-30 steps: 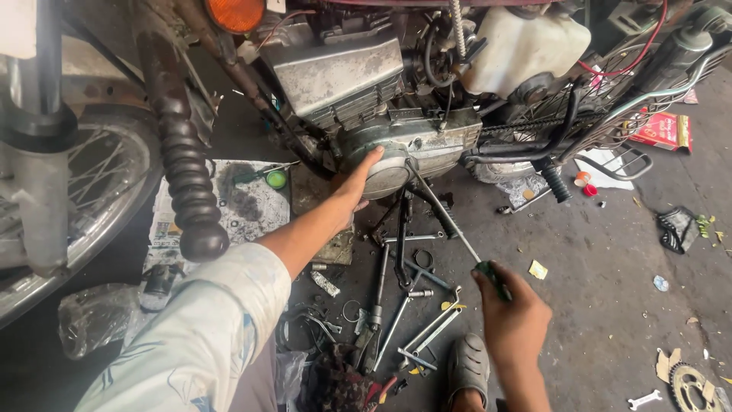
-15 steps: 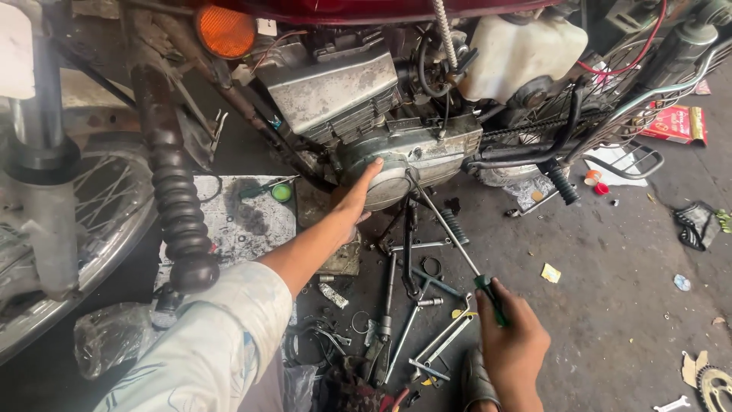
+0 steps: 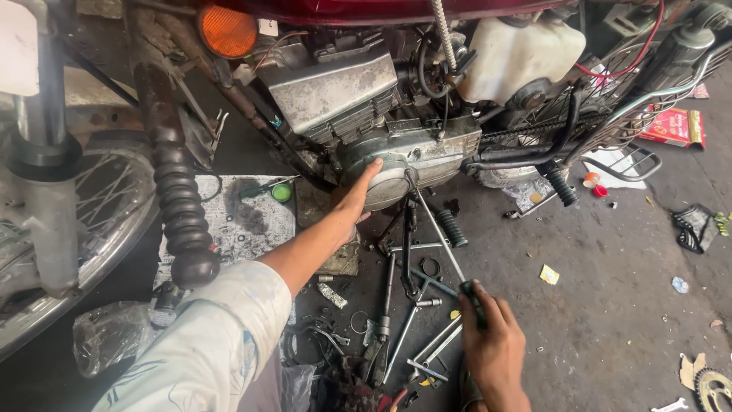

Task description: The person kneels beside a red Yamaha motorcycle and works on its engine. They remove the round engine side cover, set it down, then use wrenches and a socket tool to loosen and tighten fasteners on the engine case, handling bolts and gaskets laid out on newspaper on the floor.

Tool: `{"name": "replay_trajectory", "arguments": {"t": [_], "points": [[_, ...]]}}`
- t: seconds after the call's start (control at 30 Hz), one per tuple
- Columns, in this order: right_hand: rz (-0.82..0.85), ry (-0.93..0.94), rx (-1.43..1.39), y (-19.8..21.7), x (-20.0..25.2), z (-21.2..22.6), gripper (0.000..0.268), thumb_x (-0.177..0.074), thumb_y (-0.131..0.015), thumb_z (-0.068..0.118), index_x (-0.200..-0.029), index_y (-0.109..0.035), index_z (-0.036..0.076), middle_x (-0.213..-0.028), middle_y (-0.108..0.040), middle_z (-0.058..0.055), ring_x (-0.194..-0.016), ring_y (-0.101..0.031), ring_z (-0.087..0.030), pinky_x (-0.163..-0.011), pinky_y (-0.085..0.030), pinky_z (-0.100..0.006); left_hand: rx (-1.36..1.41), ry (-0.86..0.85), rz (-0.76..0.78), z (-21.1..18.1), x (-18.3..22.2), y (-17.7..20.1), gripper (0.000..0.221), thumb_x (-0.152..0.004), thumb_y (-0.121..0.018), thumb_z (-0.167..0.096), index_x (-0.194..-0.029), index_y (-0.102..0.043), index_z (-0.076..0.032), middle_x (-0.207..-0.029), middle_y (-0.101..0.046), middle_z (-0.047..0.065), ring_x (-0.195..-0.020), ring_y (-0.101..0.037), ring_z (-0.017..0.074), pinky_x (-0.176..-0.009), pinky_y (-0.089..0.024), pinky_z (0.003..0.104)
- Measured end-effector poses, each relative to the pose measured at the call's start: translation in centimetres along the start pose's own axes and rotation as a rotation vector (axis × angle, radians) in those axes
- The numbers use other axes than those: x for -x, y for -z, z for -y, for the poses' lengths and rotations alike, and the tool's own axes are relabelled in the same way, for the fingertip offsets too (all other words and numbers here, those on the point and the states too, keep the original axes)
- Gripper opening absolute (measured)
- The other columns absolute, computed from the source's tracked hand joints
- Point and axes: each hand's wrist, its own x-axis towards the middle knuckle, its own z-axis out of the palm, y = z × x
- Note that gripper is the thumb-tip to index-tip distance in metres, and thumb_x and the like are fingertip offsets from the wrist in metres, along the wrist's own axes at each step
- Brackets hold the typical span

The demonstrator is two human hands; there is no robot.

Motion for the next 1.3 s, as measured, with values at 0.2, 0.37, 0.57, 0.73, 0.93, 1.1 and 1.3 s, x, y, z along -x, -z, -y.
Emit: {"name": "replay_trajectory", "arguments": {"t": [0.2,0.37,0.57,0.73,0.93,1.1,1.3], "points": [[0.073,-0.002,-0.071,1.3,-1.4,0.8,0.036,-0.087,-0.076,0.020,-0.118,-0.072,0.002,-0.083,-0.074,-0.011,-0.062,-0.060,-0.013,-0.057,-0.052,-0.029,-0.001,-0.008,-0.001,0.3,-0.2,-0.1,0.127,-0.063,-0.042,-0.094,-0.164,-0.020,-0.020,-0.161,-0.032,0.022,-0.150,-0.029,0.0334,-0.114,-0.034,0.051],[0.110,-0.074,-0.244,2.6,-2.7,1.8,0.037,-0.082,-0.077,0.021,-0.111,-0.071,-0.002,-0.090,-0.077,-0.007,-0.065,-0.063,-0.011,-0.057,-0.053,-0.029,-0.021,0.002,-0.003,-0.4,0.1,-0.2,0.126,-0.063,-0.042,-0.094,-0.163,-0.023,-0.019,-0.160,-0.036,0.021,-0.149,-0.033,0.0329,-0.113,-0.036,0.049],[0.044,-0.202,-0.180,-1.0,-1.3,-2.7,0.035,-0.096,-0.077,0.031,-0.107,-0.077,-0.003,-0.082,-0.076,-0.010,-0.072,-0.064,-0.012,-0.065,-0.050,-0.024,0.009,0.004,-0.028,-0.8,1.0,0.4,0.124,-0.061,-0.047,-0.092,-0.162,-0.027,-0.022,-0.161,-0.034,0.019,-0.149,-0.033,0.0315,-0.111,-0.039,0.046],[0.373,-0.648,-1.028,-0.8,-2.3,-6.7,0.026,-0.098,-0.078,0.025,-0.103,-0.074,0.000,-0.084,-0.076,-0.010,-0.059,-0.056,-0.006,-0.047,-0.042,-0.020,-0.011,0.012,-0.025,-0.6,0.8,0.1,0.124,-0.062,-0.046,-0.092,-0.163,-0.026,-0.023,-0.161,-0.031,0.019,-0.148,-0.030,0.0314,-0.110,-0.039,0.045],[-0.052,0.346,-0.161,-0.4,-1.2,-0.5,0.030,-0.097,-0.074,0.028,-0.106,-0.065,0.001,-0.083,-0.067,-0.004,-0.068,-0.054,-0.009,-0.061,-0.042,-0.028,0.009,0.022,-0.011,-0.9,1.1,0.1,0.124,-0.060,-0.048,-0.093,-0.158,-0.035,-0.018,-0.154,-0.048,0.017,-0.144,-0.043,0.0271,-0.109,-0.040,0.042],[0.221,-0.784,-0.825,0.1,-2.3,-1.9,0.026,-0.094,-0.068,0.030,-0.100,-0.062,0.006,-0.075,-0.062,-0.003,-0.047,-0.033,-0.006,-0.036,-0.025,-0.022,0.009,0.042,-0.038,-0.6,0.9,0.1,0.126,-0.060,-0.049,-0.093,-0.160,-0.032,-0.017,-0.154,-0.044,0.018,-0.143,-0.040,0.0276,-0.109,-0.040,0.042],[0.188,-0.276,-0.548,1.3,-2.1,-1.8,0.032,-0.093,-0.071,0.025,-0.113,-0.065,0.001,-0.086,-0.070,-0.003,-0.065,-0.057,-0.010,-0.051,-0.044,-0.026,0.039,0.023,-0.032,-0.5,0.6,0.0,0.126,-0.061,-0.051,-0.091,-0.159,-0.032,-0.015,-0.154,-0.045,0.019,-0.143,-0.041,0.0281,-0.109,-0.040,0.043]]}}
